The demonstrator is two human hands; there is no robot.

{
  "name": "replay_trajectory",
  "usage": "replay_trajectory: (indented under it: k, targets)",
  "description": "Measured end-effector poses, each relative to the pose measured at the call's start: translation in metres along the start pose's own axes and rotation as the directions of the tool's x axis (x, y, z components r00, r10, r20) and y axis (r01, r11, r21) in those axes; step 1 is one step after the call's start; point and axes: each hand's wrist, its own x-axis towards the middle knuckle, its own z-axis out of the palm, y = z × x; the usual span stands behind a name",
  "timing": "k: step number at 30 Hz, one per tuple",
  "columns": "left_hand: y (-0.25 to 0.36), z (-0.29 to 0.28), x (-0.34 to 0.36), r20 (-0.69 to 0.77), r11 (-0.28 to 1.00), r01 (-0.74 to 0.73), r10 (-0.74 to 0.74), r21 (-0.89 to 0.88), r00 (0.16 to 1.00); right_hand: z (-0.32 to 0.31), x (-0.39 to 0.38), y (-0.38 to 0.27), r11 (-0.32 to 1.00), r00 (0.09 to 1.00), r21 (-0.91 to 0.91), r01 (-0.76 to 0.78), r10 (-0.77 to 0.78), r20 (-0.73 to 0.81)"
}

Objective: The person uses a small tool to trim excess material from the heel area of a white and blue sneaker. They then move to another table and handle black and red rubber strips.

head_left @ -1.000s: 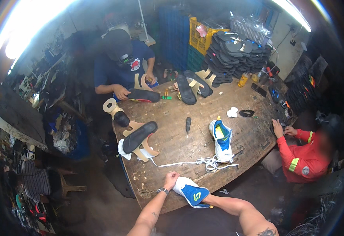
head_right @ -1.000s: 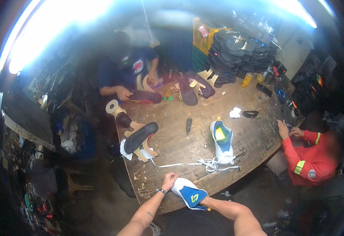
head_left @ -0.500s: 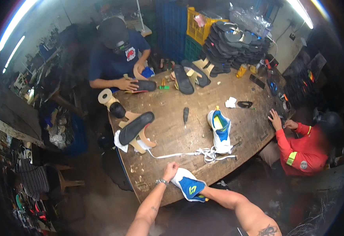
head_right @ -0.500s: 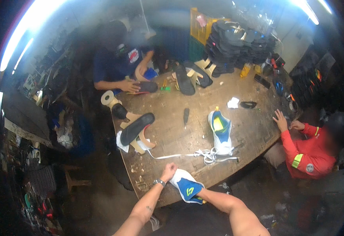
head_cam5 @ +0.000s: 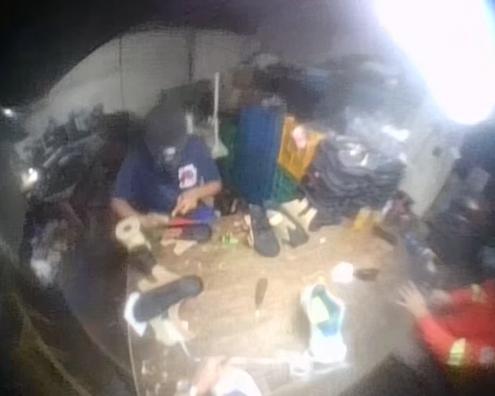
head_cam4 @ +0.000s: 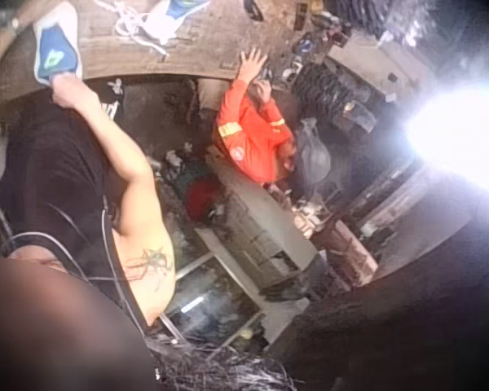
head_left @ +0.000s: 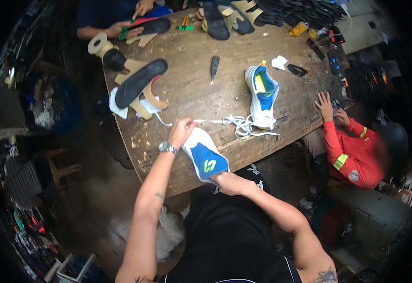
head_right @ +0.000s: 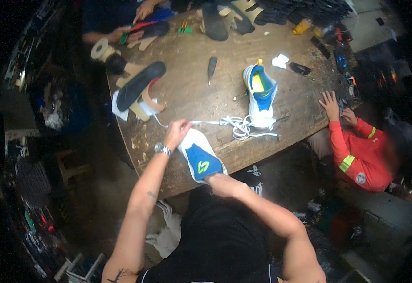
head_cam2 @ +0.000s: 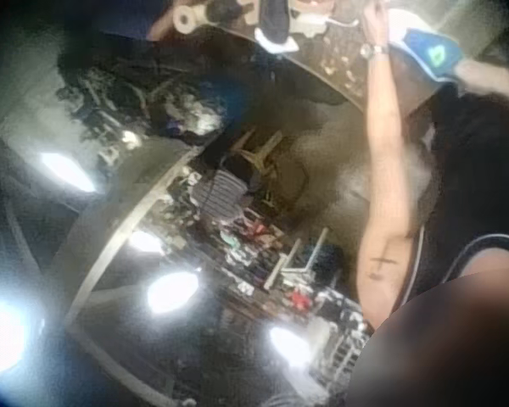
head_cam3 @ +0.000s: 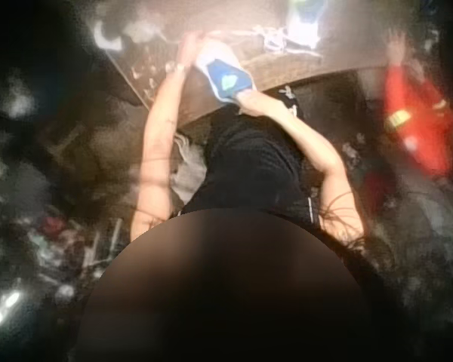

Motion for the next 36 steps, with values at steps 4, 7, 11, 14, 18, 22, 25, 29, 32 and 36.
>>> replay_trajectory:
  k: [4, 7, 11, 14, 18, 22, 25, 29, 32, 36]
  targets:
    - [0.017, -0.016, 0.019, 0.071, 0.987, -0.097, 0.088, 0.128, 0.994, -0.032, -0.045, -0.019, 0.983, 0.994, 0.184, -0.006, 0.026, -0.106]
    - [0.019, -0.009, 0.026, 0.086, 0.977, -0.101, 0.086, 0.187, 0.993, -0.035, -0.064, -0.029, 0.988, 0.992, 0.145, -0.046, 0.062, -0.110]
    - [0.025, -0.002, 0.031, 0.058, 0.947, -0.188, 0.179, 0.262, 0.982, -0.032, -0.059, -0.020, 0.976, 0.980, 0.192, -0.100, 0.130, -0.150]
    - [0.040, -0.001, 0.028, -0.023, 0.973, -0.080, 0.087, 0.216, 0.996, -0.035, -0.051, -0.012, 0.980, 0.985, 0.146, -0.132, 0.146, -0.090]
    - [0.050, 0.002, 0.020, -0.167, 1.000, 0.005, -0.007, -0.014, 0.986, -0.041, -0.043, -0.011, 0.978, 0.990, 0.165, -0.129, 0.135, -0.030]
    - [0.046, 0.006, -0.009, -0.388, 0.975, -0.018, -0.071, -0.222, 0.919, -0.048, -0.031, -0.009, 0.975, 0.995, 0.204, -0.089, 0.096, -0.022]
    - [0.052, 0.004, -0.073, -0.567, 0.951, 0.120, -0.268, -0.285, 0.779, -0.051, -0.018, -0.008, 0.991, 0.996, 0.134, 0.029, -0.018, -0.082]
    - [0.081, 0.034, -0.182, -0.409, 0.741, 0.435, -0.655, -0.511, 0.635, -0.039, 0.015, -0.006, 0.965, 0.987, -0.242, 0.101, -0.068, 0.143]
    - [0.102, 0.079, -0.239, 0.137, 0.663, 0.614, -0.624, -0.428, 0.769, -0.025, 0.051, 0.005, 0.533, 0.967, -0.823, 0.194, -0.245, 0.069]
    - [0.111, 0.145, -0.244, 0.534, 0.151, 0.652, -0.452, -0.743, 0.714, -0.020, 0.078, 0.024, 0.482, 0.911, -0.828, 0.287, -0.404, 0.081]
